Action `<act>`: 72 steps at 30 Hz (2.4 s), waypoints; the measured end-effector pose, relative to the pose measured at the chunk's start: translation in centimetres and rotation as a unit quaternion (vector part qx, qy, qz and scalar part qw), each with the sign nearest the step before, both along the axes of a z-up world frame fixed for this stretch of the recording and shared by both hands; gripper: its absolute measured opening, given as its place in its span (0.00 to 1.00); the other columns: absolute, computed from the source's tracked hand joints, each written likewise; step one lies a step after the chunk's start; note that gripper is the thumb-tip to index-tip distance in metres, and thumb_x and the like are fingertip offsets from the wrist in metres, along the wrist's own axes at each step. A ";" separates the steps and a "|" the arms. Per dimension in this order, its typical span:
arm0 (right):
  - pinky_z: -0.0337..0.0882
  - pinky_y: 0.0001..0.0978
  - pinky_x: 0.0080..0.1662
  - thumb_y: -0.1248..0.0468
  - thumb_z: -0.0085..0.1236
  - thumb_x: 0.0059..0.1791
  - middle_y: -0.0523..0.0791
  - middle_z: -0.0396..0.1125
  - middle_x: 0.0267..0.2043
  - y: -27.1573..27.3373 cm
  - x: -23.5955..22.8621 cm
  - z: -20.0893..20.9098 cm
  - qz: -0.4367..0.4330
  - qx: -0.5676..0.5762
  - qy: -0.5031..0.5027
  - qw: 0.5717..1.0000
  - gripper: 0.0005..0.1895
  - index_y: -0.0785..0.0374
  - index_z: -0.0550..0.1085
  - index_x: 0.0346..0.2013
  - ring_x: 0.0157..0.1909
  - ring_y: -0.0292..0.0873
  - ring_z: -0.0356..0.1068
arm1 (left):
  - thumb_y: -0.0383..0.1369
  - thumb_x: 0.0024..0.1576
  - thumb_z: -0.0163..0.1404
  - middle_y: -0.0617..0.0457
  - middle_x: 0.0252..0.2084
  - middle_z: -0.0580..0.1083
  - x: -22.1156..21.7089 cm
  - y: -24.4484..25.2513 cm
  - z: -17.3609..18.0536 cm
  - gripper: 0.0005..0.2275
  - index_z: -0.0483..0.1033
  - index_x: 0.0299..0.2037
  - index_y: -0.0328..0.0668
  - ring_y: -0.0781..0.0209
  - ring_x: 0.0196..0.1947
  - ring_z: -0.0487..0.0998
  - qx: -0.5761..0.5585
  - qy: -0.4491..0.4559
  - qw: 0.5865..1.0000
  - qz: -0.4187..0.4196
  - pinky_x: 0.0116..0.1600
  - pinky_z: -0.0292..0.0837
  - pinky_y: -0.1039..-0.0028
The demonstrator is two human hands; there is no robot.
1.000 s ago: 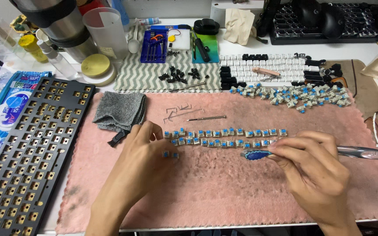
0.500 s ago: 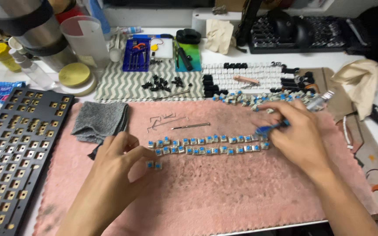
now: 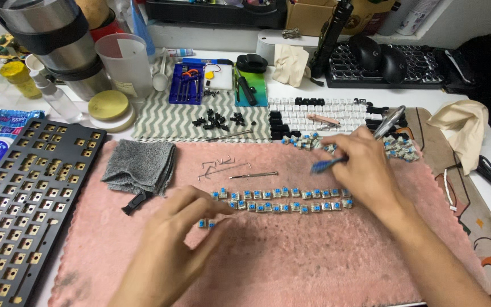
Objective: The person cleans individual mechanical keyboard switches using a toothbrush. They pick up each switch, brush it thoroughly, and place it back on the pink towel in rows. The workspace includes a disassembled keyboard, keycaps, and tools.
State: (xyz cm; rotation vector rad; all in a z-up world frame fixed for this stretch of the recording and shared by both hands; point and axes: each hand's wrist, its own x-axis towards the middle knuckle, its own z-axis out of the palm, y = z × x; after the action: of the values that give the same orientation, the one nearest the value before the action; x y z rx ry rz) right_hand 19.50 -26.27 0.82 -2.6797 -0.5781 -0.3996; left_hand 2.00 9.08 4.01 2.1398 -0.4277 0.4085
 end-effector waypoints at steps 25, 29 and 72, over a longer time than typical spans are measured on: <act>0.73 0.39 0.66 0.33 0.65 0.50 0.43 0.75 0.57 1.6 -15.0 3.9 0.221 0.197 0.111 0.949 0.40 0.55 0.77 0.67 0.62 0.44 0.73 | 0.30 0.60 0.70 0.56 0.42 0.93 -0.2 -6.8 -4.1 0.14 0.98 0.55 0.38 0.78 0.31 0.77 -0.369 0.368 0.852 -0.050 0.36 0.70 0.86; 0.73 0.40 0.59 0.56 0.59 0.59 0.44 0.77 0.45 2.5 -15.4 3.6 0.184 0.256 0.004 0.949 0.11 0.56 0.84 0.49 0.51 0.45 0.74 | 0.19 0.57 0.68 0.40 0.60 0.89 -0.7 -7.7 -4.9 0.16 0.90 0.56 0.27 0.56 0.52 0.93 -0.505 0.322 0.790 -0.131 0.63 0.90 0.70; 0.73 0.37 0.62 0.66 0.73 0.53 0.44 0.78 0.46 3.2 -14.8 2.2 0.079 0.231 -0.096 0.965 0.07 0.57 0.87 0.46 0.54 0.48 0.71 | 0.20 0.59 0.68 0.44 0.53 0.89 -1.7 -7.9 -3.7 0.17 0.87 0.58 0.29 0.61 0.52 0.90 -0.477 0.283 0.824 -0.114 0.62 0.88 0.72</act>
State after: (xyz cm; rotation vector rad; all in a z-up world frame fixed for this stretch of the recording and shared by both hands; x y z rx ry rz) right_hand 4.73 -23.05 2.98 -2.1490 -0.6562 -0.6620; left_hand 0.32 1.22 0.29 1.1100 -0.0769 -0.1622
